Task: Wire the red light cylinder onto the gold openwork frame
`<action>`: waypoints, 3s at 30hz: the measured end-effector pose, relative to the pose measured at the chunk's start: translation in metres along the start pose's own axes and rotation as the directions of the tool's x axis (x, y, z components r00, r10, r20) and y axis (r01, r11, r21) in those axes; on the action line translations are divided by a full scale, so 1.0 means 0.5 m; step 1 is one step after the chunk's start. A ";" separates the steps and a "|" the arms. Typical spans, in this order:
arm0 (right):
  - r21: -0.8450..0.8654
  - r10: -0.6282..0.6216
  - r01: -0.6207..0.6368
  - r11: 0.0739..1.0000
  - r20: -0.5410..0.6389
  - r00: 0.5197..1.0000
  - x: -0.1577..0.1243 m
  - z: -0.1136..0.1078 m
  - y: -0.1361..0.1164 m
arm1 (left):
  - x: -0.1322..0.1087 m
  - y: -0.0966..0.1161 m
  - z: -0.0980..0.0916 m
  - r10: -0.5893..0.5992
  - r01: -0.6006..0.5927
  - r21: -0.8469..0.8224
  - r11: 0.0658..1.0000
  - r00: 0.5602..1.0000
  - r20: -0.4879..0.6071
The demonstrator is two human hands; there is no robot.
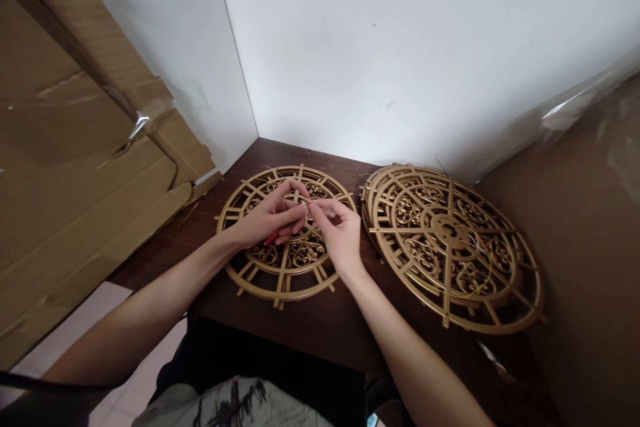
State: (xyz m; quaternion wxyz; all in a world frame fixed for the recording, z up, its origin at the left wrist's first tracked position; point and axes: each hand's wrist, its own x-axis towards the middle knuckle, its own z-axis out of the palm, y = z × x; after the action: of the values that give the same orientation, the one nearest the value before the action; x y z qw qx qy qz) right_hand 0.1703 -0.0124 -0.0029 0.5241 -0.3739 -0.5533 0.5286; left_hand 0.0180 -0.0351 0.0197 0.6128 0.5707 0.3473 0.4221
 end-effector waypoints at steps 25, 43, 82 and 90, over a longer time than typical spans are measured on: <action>-0.020 -0.010 0.010 1.000 -0.002 1.000 0.001 -0.001 0.000 | 0.001 0.002 0.002 0.012 -0.012 0.015 1.000 1.000 -0.015; -0.078 -0.030 0.029 0.997 -0.006 1.000 0.001 -0.001 -0.006 | 0.001 -0.002 0.001 0.008 -0.007 0.037 0.999 1.000 -0.023; -0.067 -0.063 0.059 0.996 -0.056 0.996 0.001 -0.003 -0.001 | 0.006 -0.002 0.004 0.100 -0.052 0.182 0.982 0.959 -0.267; -0.049 -0.066 0.063 0.997 -0.043 0.997 0.001 -0.004 0.004 | 0.004 -0.008 -0.001 0.293 -0.174 0.429 0.887 0.928 -0.230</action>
State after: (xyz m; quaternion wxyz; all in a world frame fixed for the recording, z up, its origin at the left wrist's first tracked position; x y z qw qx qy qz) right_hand 0.1718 -0.0112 -0.0051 0.5441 -0.3799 -0.5656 0.4897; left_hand 0.0191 -0.0331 0.0157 0.3695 0.6541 0.4399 0.4919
